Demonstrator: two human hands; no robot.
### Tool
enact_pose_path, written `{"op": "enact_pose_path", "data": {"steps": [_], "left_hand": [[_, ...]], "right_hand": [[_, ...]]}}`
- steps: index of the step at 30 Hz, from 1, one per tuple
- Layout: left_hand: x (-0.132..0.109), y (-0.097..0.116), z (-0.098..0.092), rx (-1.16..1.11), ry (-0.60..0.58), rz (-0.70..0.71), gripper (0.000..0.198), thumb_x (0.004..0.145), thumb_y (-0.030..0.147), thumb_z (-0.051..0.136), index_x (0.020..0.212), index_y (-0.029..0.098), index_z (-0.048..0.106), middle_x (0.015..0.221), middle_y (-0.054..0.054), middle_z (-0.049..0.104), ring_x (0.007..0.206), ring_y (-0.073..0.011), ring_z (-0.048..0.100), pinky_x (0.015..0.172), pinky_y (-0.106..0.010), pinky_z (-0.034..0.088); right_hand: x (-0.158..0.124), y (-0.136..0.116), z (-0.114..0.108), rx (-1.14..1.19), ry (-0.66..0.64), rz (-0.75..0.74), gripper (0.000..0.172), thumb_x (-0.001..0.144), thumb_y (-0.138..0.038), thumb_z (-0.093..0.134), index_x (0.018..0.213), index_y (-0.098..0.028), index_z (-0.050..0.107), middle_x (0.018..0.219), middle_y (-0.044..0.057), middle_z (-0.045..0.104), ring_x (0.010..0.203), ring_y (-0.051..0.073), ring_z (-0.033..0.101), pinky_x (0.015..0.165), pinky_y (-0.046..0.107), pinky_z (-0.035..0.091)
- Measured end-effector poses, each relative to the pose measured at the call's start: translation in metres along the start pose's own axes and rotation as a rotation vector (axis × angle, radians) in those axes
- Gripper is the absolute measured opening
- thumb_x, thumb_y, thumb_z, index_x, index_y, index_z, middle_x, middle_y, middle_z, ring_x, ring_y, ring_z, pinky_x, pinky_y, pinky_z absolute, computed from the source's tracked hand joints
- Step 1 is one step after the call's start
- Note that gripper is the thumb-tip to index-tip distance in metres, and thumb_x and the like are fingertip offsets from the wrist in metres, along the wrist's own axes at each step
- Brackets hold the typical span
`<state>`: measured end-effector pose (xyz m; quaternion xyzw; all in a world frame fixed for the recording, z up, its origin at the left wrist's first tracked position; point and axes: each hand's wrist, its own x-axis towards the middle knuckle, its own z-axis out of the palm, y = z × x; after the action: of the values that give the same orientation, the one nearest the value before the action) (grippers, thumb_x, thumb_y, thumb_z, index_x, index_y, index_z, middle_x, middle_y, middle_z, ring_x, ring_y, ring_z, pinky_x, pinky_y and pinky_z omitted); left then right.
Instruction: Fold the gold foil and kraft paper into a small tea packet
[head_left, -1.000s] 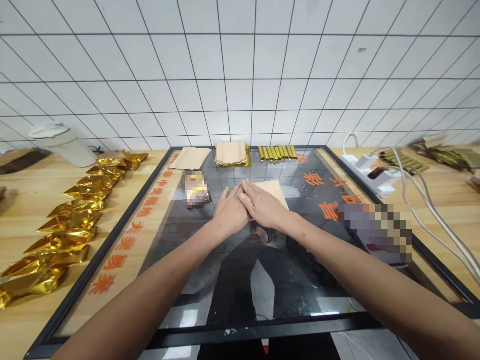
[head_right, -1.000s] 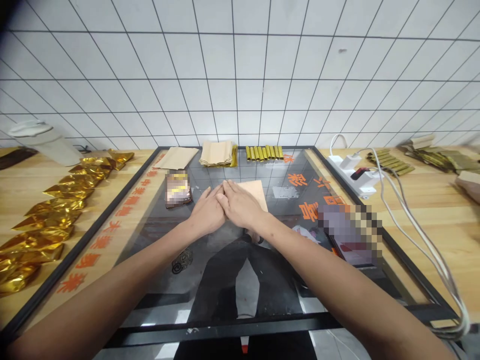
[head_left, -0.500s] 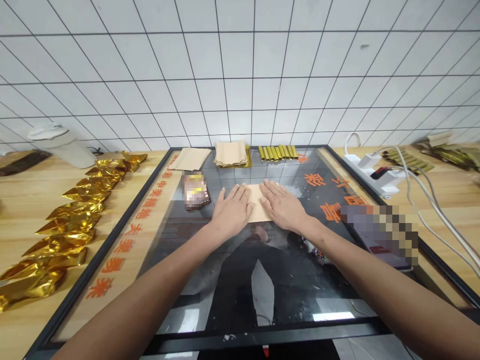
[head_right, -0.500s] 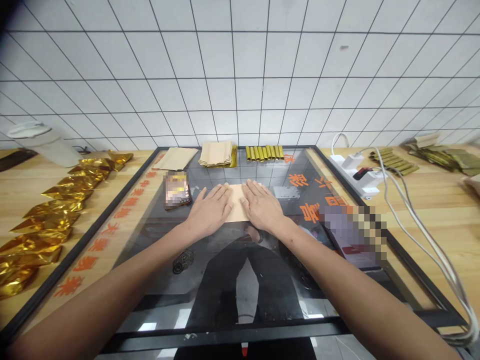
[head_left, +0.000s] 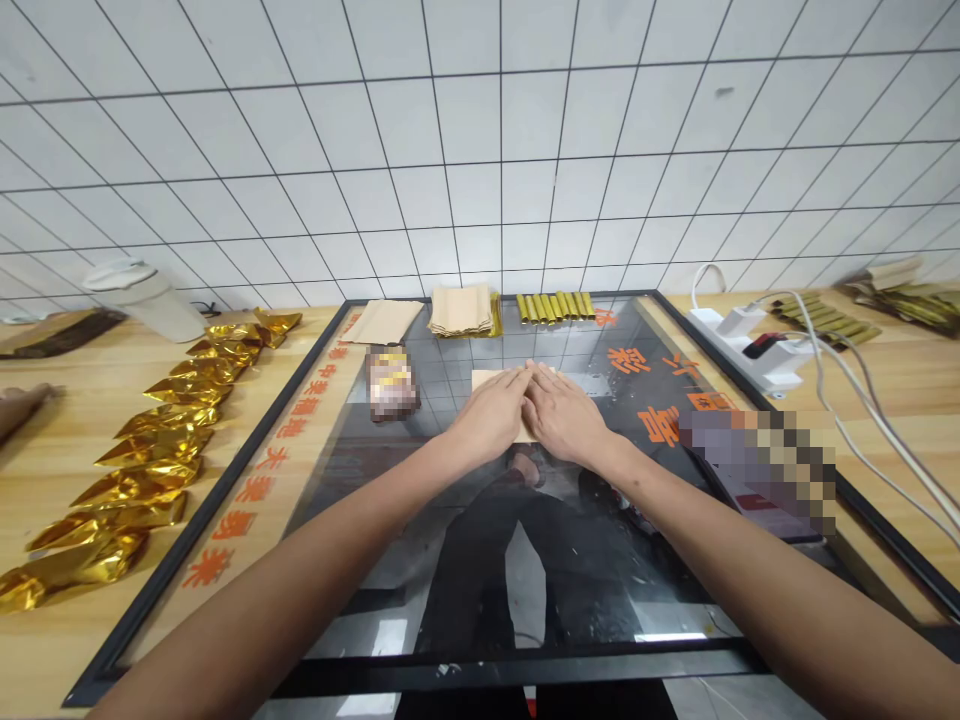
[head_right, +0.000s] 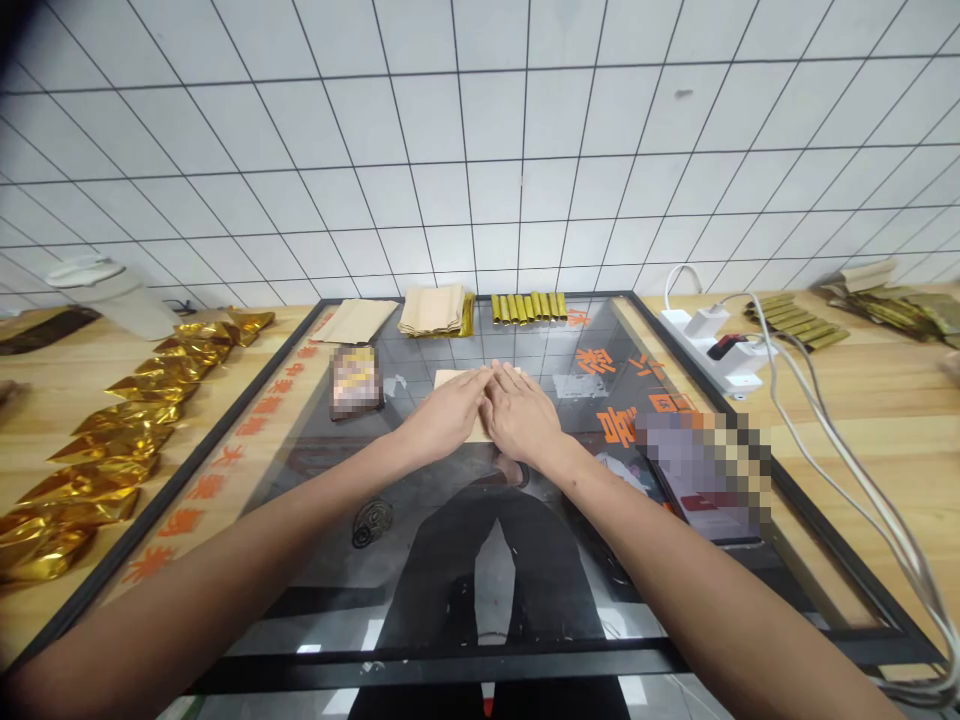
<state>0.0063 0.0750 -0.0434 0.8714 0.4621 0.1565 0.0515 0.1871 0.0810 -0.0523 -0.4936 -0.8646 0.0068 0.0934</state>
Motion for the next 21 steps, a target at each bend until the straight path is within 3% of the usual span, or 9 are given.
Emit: {"op": "enact_pose_path", "data": {"steps": [5,11,21], "left_hand": [[-0.005,-0.007,0.01,-0.01,-0.032,-0.048,0.061,0.113,0.03,0.027,0.167,0.006,0.041,0.178,-0.018,0.038,0.167,-0.0243,0.035,0.137,-0.043,0.03],[-0.022,-0.009,0.005,0.14,-0.073,-0.12,0.066,0.115,0.045,0.024,0.17,0.012,0.041,0.181,-0.013,0.032,0.169,-0.0274,0.029,0.139,-0.047,0.021],[-0.026,-0.008,0.004,0.162,-0.066,-0.225,0.07,0.112,0.057,0.034,0.169,0.017,0.043,0.181,-0.013,0.032,0.168,-0.0311,0.031,0.137,-0.051,0.026]], "right_hand": [[0.0,-0.001,-0.002,-0.02,-0.007,-0.009,0.067,0.113,-0.034,0.025,0.167,0.001,0.043,0.178,0.021,0.033,0.167,0.03,0.032,0.137,0.048,0.024],[-0.002,0.002,-0.004,-0.028,-0.029,0.005,0.068,0.114,-0.037,0.022,0.171,-0.004,0.039,0.18,0.018,0.031,0.167,0.03,0.03,0.137,0.05,0.024],[-0.007,0.014,-0.01,-0.066,-0.067,0.099,0.067,0.114,-0.038,0.021,0.172,-0.009,0.037,0.18,0.015,0.029,0.167,0.031,0.032,0.133,0.062,0.026]]}}
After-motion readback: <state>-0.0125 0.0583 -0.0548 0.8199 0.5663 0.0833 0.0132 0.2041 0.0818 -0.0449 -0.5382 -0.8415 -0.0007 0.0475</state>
